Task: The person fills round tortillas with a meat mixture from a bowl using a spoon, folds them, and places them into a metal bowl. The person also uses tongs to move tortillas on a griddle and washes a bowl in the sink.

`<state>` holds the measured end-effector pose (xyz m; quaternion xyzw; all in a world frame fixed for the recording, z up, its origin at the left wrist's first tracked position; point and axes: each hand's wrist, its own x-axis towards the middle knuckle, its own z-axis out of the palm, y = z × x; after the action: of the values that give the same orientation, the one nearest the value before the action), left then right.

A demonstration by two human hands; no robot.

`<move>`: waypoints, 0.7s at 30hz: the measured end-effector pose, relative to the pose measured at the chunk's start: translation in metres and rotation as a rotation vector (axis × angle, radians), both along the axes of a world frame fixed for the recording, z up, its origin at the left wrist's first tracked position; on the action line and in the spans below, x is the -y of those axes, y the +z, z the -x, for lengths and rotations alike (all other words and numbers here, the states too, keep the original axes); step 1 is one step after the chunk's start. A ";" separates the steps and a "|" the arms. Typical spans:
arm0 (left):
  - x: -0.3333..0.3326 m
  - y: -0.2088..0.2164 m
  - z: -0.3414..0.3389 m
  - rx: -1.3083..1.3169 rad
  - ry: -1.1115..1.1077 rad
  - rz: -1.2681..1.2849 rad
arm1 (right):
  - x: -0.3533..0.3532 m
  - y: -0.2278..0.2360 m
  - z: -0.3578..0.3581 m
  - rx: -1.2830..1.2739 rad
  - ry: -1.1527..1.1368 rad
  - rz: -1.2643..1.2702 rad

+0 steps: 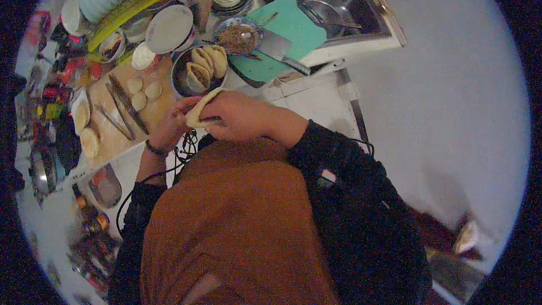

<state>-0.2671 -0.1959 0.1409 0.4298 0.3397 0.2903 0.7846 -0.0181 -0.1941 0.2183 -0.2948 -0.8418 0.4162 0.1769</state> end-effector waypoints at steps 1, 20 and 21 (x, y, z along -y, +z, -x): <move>-0.004 0.003 0.003 -0.168 -0.042 -0.151 | -0.014 0.000 -0.004 -0.004 0.075 -0.025; 0.013 -0.069 -0.133 0.255 0.853 0.184 | -0.242 -0.208 -0.171 -0.201 -0.916 0.542; 0.013 -0.070 -0.134 0.298 0.875 0.219 | -0.249 -0.213 -0.167 -0.247 -0.837 0.577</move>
<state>-0.1334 -0.2085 0.0711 0.1147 0.4011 0.6146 0.6695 0.1487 0.0548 0.0053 -0.5914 -0.4760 0.5564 0.3378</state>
